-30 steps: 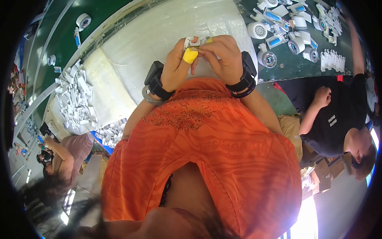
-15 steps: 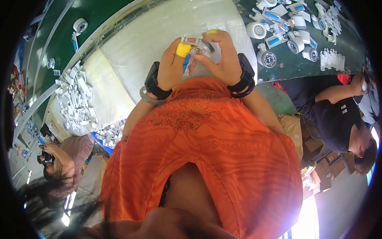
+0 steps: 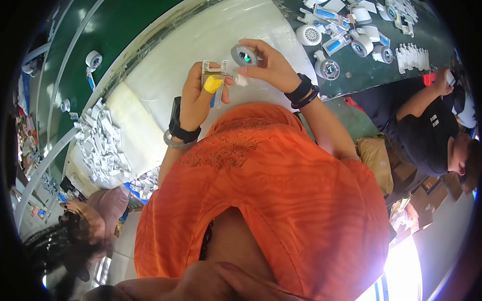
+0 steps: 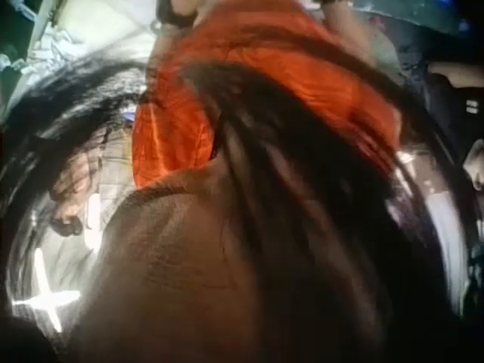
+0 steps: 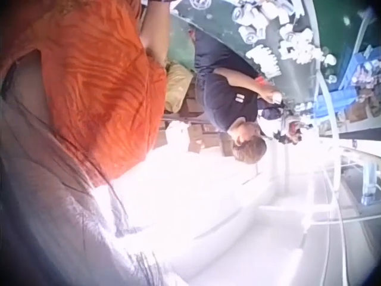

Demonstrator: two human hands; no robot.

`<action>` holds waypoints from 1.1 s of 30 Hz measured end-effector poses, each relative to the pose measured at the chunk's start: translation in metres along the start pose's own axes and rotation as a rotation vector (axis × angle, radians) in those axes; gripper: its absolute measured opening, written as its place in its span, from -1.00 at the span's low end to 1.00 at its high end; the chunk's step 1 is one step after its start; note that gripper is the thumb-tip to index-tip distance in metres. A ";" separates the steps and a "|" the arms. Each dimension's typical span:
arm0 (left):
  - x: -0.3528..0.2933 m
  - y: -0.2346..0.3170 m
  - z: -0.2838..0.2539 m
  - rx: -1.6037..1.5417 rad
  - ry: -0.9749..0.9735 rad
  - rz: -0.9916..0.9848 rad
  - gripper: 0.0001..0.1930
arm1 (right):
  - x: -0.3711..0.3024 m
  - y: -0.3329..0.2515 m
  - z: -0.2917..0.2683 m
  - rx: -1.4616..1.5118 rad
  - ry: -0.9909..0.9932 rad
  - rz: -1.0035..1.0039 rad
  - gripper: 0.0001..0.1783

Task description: Assembling small electronic components onto a base housing at a factory workstation.

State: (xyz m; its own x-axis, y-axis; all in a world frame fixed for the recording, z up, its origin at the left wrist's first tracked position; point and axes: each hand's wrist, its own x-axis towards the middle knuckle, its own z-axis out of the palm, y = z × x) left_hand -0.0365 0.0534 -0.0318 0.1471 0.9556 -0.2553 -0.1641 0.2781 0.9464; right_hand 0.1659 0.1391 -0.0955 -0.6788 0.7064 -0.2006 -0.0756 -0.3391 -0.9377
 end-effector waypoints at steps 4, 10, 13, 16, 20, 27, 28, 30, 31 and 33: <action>-0.003 -0.003 0.002 0.029 0.178 -0.093 -0.77 | -0.003 -0.009 0.001 -0.494 0.226 -0.189 -0.24; -0.003 -0.024 0.002 0.017 0.355 -0.155 -0.77 | -0.002 -0.013 0.006 -0.707 0.401 -0.303 -0.26; -0.001 -0.026 0.003 0.016 0.350 -0.139 -0.77 | -0.005 -0.015 0.010 -0.633 0.408 -0.207 -0.28; -0.001 -0.026 0.003 0.014 0.353 -0.144 -0.77 | -0.005 -0.013 0.011 -0.658 0.417 -0.221 -0.28; -0.003 -0.028 -0.001 0.018 0.335 -0.161 -0.77 | -0.005 -0.015 0.011 -0.646 0.409 -0.201 -0.29; -0.003 -0.027 0.000 0.004 0.311 -0.183 -0.76 | -0.003 -0.015 0.009 -0.677 0.413 -0.205 -0.30; -0.003 -0.026 0.000 -0.003 0.306 -0.189 -0.76 | -0.003 -0.014 0.009 -0.691 0.414 -0.210 -0.29; -0.003 -0.029 -0.001 0.035 0.283 -0.177 -0.76 | -0.005 -0.015 0.010 -0.682 0.413 -0.192 -0.29; -0.002 -0.027 0.000 0.023 0.283 -0.184 -0.75 | -0.005 -0.015 0.010 -0.673 0.413 -0.175 -0.30; -0.001 -0.028 -0.001 0.012 0.284 -0.190 -0.75 | -0.005 -0.014 0.008 -0.687 0.415 -0.189 -0.29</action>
State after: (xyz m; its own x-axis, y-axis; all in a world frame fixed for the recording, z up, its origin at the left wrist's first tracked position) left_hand -0.0330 0.0447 -0.0580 -0.1033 0.8762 -0.4708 -0.1483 0.4545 0.8783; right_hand 0.1647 0.1349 -0.0792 -0.3640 0.9313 0.0163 0.3937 0.1697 -0.9034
